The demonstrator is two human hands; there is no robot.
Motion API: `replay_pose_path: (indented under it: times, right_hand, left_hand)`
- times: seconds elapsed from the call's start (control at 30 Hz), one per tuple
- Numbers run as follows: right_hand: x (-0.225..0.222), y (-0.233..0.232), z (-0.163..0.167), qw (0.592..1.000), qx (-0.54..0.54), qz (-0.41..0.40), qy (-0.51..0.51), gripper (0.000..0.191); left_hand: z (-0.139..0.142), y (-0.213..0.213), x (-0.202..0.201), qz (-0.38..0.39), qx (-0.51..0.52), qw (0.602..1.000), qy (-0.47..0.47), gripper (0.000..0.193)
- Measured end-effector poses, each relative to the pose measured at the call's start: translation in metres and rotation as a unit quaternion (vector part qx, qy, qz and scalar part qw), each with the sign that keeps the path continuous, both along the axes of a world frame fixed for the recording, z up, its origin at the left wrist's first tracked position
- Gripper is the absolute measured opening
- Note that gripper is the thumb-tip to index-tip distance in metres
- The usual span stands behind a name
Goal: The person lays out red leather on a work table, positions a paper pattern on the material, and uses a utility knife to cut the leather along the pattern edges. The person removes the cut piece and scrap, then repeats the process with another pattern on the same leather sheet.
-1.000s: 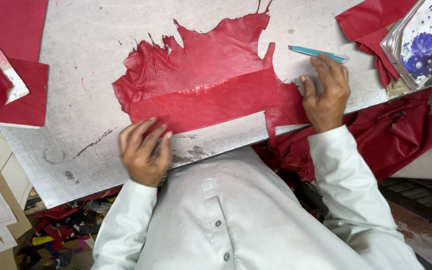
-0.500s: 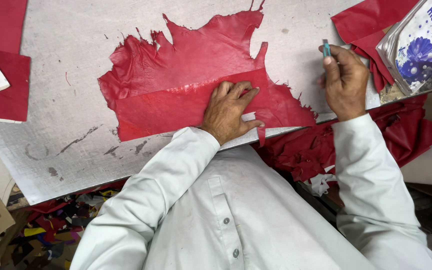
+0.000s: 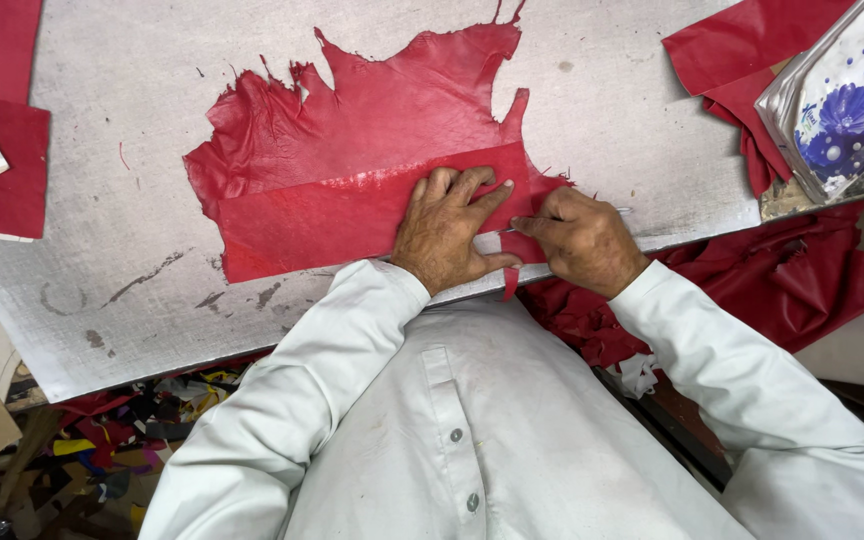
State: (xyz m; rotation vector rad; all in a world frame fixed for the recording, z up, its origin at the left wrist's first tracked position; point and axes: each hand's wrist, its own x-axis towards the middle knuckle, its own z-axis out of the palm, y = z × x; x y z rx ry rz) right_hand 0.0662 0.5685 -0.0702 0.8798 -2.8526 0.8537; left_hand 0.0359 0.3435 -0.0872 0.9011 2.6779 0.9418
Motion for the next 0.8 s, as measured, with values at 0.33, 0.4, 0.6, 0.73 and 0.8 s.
replay_pose_path:
  times: [0.33,0.4,0.6,0.73,0.8]
  right_hand:
    - [0.003,0.026,-0.001,0.997,0.07,0.009,0.029,0.039]
    - [0.005,0.054,0.009,0.995,0.078,-0.058,0.02,0.036]
    - [0.018,0.096,0.038,0.967,0.091,-0.211,-0.106,0.018]
    - [0.037,0.061,0.035,0.951,0.018,-0.279,-0.132,0.034]
    - [0.043,0.049,0.029,0.952,-0.001,-0.28,-0.123,0.036]
  left_hand:
    - [-0.001,0.008,-0.001,0.004,-0.009,1.0,0.001,0.09]
    - [-0.001,0.009,-0.002,0.002,-0.002,1.0,0.008,0.091]
    - [-0.001,0.009,-0.002,0.01,0.003,1.0,0.0,0.092]
    - [0.002,0.009,-0.001,0.012,-0.004,1.0,0.009,0.093]
    - [0.005,0.008,0.0,0.008,0.0,1.0,0.012,0.095]
